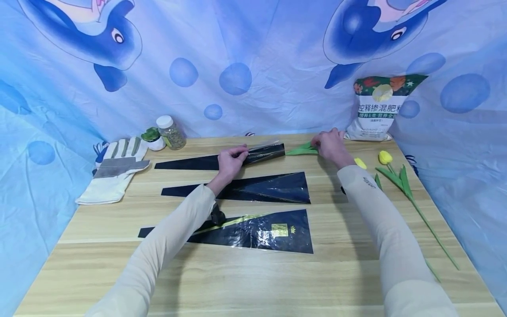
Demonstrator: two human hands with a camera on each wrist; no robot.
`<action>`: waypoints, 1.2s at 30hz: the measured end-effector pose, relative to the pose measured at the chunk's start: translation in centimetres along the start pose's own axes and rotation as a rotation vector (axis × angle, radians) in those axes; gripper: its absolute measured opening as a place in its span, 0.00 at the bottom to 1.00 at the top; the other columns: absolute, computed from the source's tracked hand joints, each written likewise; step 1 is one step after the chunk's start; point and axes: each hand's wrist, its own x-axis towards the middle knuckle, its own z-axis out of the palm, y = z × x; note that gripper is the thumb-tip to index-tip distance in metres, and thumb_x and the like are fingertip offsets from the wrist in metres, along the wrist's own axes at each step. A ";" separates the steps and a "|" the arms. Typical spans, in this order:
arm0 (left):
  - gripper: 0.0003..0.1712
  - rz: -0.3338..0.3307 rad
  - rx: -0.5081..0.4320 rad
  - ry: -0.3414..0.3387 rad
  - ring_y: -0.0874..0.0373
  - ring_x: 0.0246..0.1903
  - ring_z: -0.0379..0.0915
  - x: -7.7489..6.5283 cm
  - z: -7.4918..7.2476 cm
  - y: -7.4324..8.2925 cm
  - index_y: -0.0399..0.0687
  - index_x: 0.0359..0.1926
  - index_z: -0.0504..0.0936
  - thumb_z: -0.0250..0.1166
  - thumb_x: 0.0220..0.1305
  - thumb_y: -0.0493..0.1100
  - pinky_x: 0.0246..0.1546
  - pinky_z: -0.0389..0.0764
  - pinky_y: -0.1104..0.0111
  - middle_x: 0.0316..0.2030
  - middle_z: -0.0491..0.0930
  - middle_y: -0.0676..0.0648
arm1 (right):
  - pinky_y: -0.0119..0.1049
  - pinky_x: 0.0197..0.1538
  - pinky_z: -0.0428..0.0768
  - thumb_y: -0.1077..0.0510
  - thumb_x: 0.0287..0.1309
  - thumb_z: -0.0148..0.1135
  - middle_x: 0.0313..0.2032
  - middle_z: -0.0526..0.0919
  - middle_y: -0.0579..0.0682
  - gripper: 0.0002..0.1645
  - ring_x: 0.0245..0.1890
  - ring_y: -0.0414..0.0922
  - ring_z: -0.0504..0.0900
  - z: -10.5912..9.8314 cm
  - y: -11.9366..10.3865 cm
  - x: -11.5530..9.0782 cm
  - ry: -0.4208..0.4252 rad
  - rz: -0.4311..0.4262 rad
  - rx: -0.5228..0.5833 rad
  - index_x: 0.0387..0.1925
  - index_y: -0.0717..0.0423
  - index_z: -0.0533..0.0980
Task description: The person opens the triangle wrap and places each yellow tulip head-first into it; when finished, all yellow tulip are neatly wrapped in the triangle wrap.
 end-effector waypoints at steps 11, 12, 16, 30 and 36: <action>0.06 -0.006 -0.005 -0.010 0.55 0.52 0.81 0.0 0.4 0.3 0.40 0.40 0.90 0.71 0.62 0.34 0.53 0.78 0.68 0.48 0.86 0.47 | 0.60 0.46 0.57 0.73 0.57 0.59 0.41 0.83 0.61 0.14 0.40 0.65 0.67 0.3 0.4 -0.2 0.040 -0.030 -0.020 0.39 0.59 0.86; 0.06 -0.007 -0.008 -0.011 0.55 0.52 0.81 0.1 0.4 0.3 0.40 0.40 0.90 0.71 0.62 0.34 0.53 0.78 0.68 0.48 0.86 0.47 | 0.60 0.46 0.57 0.73 0.57 0.59 0.41 0.83 0.61 0.14 0.40 0.65 0.67 0.3 0.4 -0.2 0.042 -0.027 -0.018 0.39 0.59 0.86; 0.05 -0.010 -0.014 -0.012 0.55 0.52 0.81 0.0 0.6 0.3 0.40 0.40 0.91 0.71 0.62 0.34 0.53 0.79 0.68 0.48 0.86 0.47 | 0.60 0.46 0.57 0.73 0.57 0.58 0.41 0.84 0.61 0.15 0.40 0.65 0.67 0.5 0.6 -0.2 0.042 -0.028 -0.024 0.39 0.59 0.86; 0.06 0.012 0.035 -0.007 0.55 0.53 0.80 0.0 0.4 0.1 0.42 0.40 0.91 0.71 0.62 0.35 0.58 0.75 0.68 0.48 0.86 0.48 | 0.60 0.47 0.57 0.73 0.57 0.58 0.42 0.84 0.60 0.15 0.40 0.64 0.67 0.2 0.3 -0.4 0.025 -0.077 -0.044 0.39 0.58 0.85; 0.05 -0.001 0.050 -0.019 0.54 0.56 0.79 -0.3 0.2 0.0 0.42 0.39 0.91 0.71 0.63 0.36 0.59 0.74 0.66 0.48 0.86 0.47 | 0.59 0.47 0.57 0.73 0.57 0.61 0.43 0.83 0.61 0.14 0.41 0.63 0.67 -0.4 -0.2 -0.6 0.008 -0.091 -0.061 0.41 0.58 0.85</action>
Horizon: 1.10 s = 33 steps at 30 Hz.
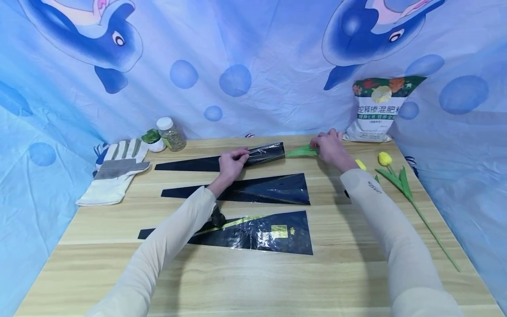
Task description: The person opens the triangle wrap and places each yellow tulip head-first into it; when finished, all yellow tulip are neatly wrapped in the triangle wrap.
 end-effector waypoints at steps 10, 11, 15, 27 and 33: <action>0.06 0.044 0.042 -0.013 0.52 0.58 0.77 -0.2 0.1 0.1 0.40 0.40 0.91 0.70 0.64 0.36 0.60 0.73 0.64 0.50 0.85 0.46 | 0.59 0.46 0.58 0.71 0.63 0.58 0.44 0.81 0.61 0.12 0.42 0.63 0.66 -1.7 -0.9 -0.1 0.027 -0.057 -0.023 0.41 0.56 0.83; 0.06 0.047 0.045 -0.014 0.51 0.58 0.77 -0.3 0.2 0.1 0.41 0.40 0.91 0.70 0.64 0.36 0.60 0.73 0.64 0.50 0.85 0.46 | 0.60 0.46 0.58 0.70 0.64 0.58 0.45 0.81 0.61 0.12 0.42 0.63 0.66 -1.7 -1.1 0.0 0.018 -0.056 -0.030 0.42 0.56 0.83; 0.06 0.048 0.041 -0.020 0.47 0.61 0.74 -0.3 0.4 -0.1 0.41 0.40 0.91 0.70 0.64 0.35 0.63 0.71 0.64 0.49 0.85 0.46 | 0.60 0.48 0.58 0.68 0.66 0.58 0.45 0.80 0.61 0.11 0.44 0.63 0.66 -1.7 -1.7 0.0 -0.017 -0.047 -0.038 0.43 0.56 0.83; 0.05 0.060 0.093 0.003 0.43 0.62 0.71 -0.3 0.9 -0.1 0.42 0.39 0.91 0.70 0.63 0.35 0.66 0.66 0.61 0.48 0.85 0.46 | 0.56 0.46 0.58 0.69 0.62 0.62 0.44 0.82 0.59 0.12 0.42 0.60 0.67 -0.5 -3.0 0.1 0.028 -0.085 0.030 0.43 0.55 0.84; 0.05 0.058 0.114 0.000 0.43 0.62 0.72 -0.3 1.0 0.0 0.43 0.39 0.91 0.70 0.63 0.35 0.66 0.66 0.60 0.48 0.85 0.47 | 0.56 0.47 0.58 0.70 0.58 0.65 0.45 0.82 0.60 0.12 0.42 0.59 0.66 0.1 -3.6 0.3 0.013 -0.094 0.065 0.42 0.55 0.84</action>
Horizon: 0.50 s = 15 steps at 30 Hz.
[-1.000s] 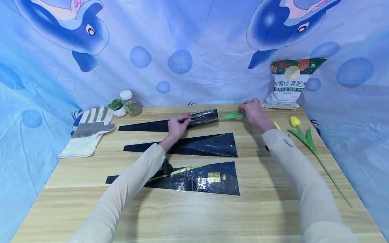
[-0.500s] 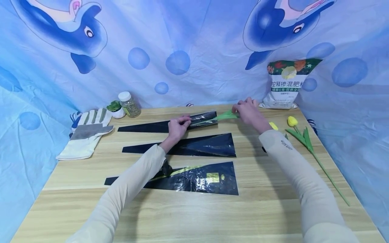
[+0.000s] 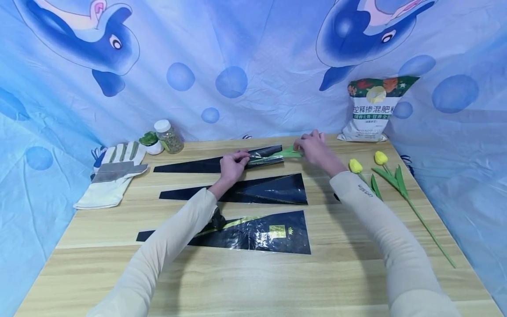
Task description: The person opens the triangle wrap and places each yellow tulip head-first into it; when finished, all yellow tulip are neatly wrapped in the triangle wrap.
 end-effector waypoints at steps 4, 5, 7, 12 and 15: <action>0.05 0.006 -0.007 -0.005 0.42 0.62 0.71 0.0 0.0 0.0 0.42 0.39 0.91 0.70 0.63 0.35 0.66 0.67 0.59 0.48 0.85 0.46 | 0.56 0.48 0.59 0.71 0.55 0.67 0.43 0.83 0.59 0.14 0.42 0.59 0.67 0.4 -0.4 0.1 0.005 -0.012 0.012 0.42 0.55 0.84; 0.05 0.006 -0.006 -0.006 0.42 0.62 0.71 0.0 0.0 0.0 0.42 0.39 0.91 0.70 0.63 0.35 0.66 0.67 0.59 0.48 0.85 0.46 | 0.56 0.48 0.59 0.70 0.55 0.67 0.43 0.83 0.58 0.14 0.42 0.59 0.67 0.6 -0.5 0.2 0.007 -0.014 0.015 0.41 0.54 0.84; 0.06 0.002 -0.004 -0.007 0.43 0.63 0.71 0.0 0.0 0.0 0.42 0.40 0.91 0.70 0.63 0.35 0.66 0.67 0.59 0.49 0.85 0.46 | 0.55 0.49 0.59 0.70 0.54 0.68 0.43 0.83 0.57 0.14 0.42 0.58 0.67 0.8 -0.8 0.3 0.009 -0.020 0.019 0.41 0.54 0.85; 0.06 -0.014 0.002 -0.015 0.43 0.63 0.70 -0.1 0.1 0.2 0.42 0.40 0.91 0.69 0.64 0.35 0.66 0.66 0.60 0.49 0.85 0.47 | 0.54 0.49 0.59 0.70 0.55 0.69 0.44 0.84 0.56 0.14 0.41 0.56 0.67 1.5 -1.7 0.7 -0.003 -0.029 0.038 0.41 0.53 0.85; 0.06 -0.020 0.002 -0.025 0.43 0.64 0.69 -0.1 0.0 0.3 0.41 0.41 0.90 0.69 0.65 0.35 0.67 0.65 0.60 0.50 0.85 0.46 | 0.53 0.49 0.59 0.70 0.55 0.67 0.45 0.84 0.56 0.14 0.41 0.56 0.67 2.0 -2.2 0.9 -0.013 -0.023 0.058 0.42 0.54 0.84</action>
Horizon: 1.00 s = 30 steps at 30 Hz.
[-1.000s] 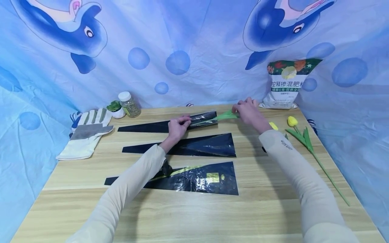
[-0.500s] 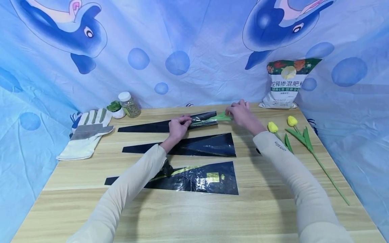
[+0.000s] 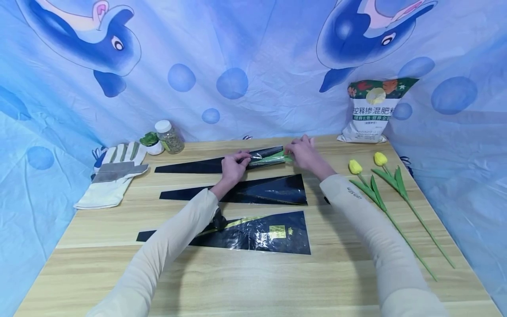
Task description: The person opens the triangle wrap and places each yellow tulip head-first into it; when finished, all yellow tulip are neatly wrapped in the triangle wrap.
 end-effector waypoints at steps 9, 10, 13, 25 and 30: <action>0.07 0.004 -0.034 -0.015 0.41 0.65 0.67 -0.2 -0.1 0.2 0.39 0.42 0.90 0.68 0.66 0.34 0.67 0.65 0.59 0.50 0.84 0.43 | 0.56 0.54 0.57 0.74 0.52 0.60 0.43 0.85 0.54 0.17 0.44 0.57 0.68 1.2 -0.9 0.4 0.006 0.010 0.053 0.39 0.55 0.84; 0.07 0.000 -0.033 -0.015 0.42 0.65 0.67 -0.2 -0.1 0.2 0.39 0.42 0.90 0.68 0.66 0.35 0.67 0.65 0.59 0.50 0.84 0.44 | 0.56 0.54 0.57 0.74 0.52 0.60 0.43 0.85 0.54 0.17 0.44 0.57 0.67 1.3 -0.9 0.4 0.007 0.016 0.066 0.39 0.55 0.85; 0.07 -0.004 -0.027 -0.014 0.43 0.65 0.68 -0.3 -0.1 0.3 0.39 0.41 0.90 0.68 0.66 0.35 0.67 0.65 0.61 0.50 0.84 0.45 | 0.56 0.54 0.56 0.74 0.52 0.61 0.44 0.85 0.54 0.17 0.44 0.56 0.67 1.6 -1.1 0.5 0.005 0.044 0.102 0.39 0.55 0.85; 0.07 -0.001 -0.028 -0.014 0.42 0.65 0.67 -0.5 0.1 0.3 0.38 0.41 0.90 0.68 0.65 0.34 0.66 0.65 0.60 0.52 0.84 0.45 | 0.58 0.59 0.53 0.70 0.55 0.66 0.44 0.86 0.53 0.13 0.51 0.57 0.69 2.0 -0.5 0.6 0.042 0.080 0.213 0.41 0.56 0.85; 0.06 0.018 -0.032 -0.003 0.40 0.64 0.68 -0.4 0.2 0.1 0.38 0.41 0.90 0.67 0.65 0.33 0.66 0.66 0.59 0.50 0.84 0.44 | 0.62 0.65 0.56 0.73 0.52 0.64 0.45 0.85 0.59 0.18 0.53 0.61 0.75 0.6 0.6 -0.3 0.063 0.014 0.261 0.46 0.63 0.82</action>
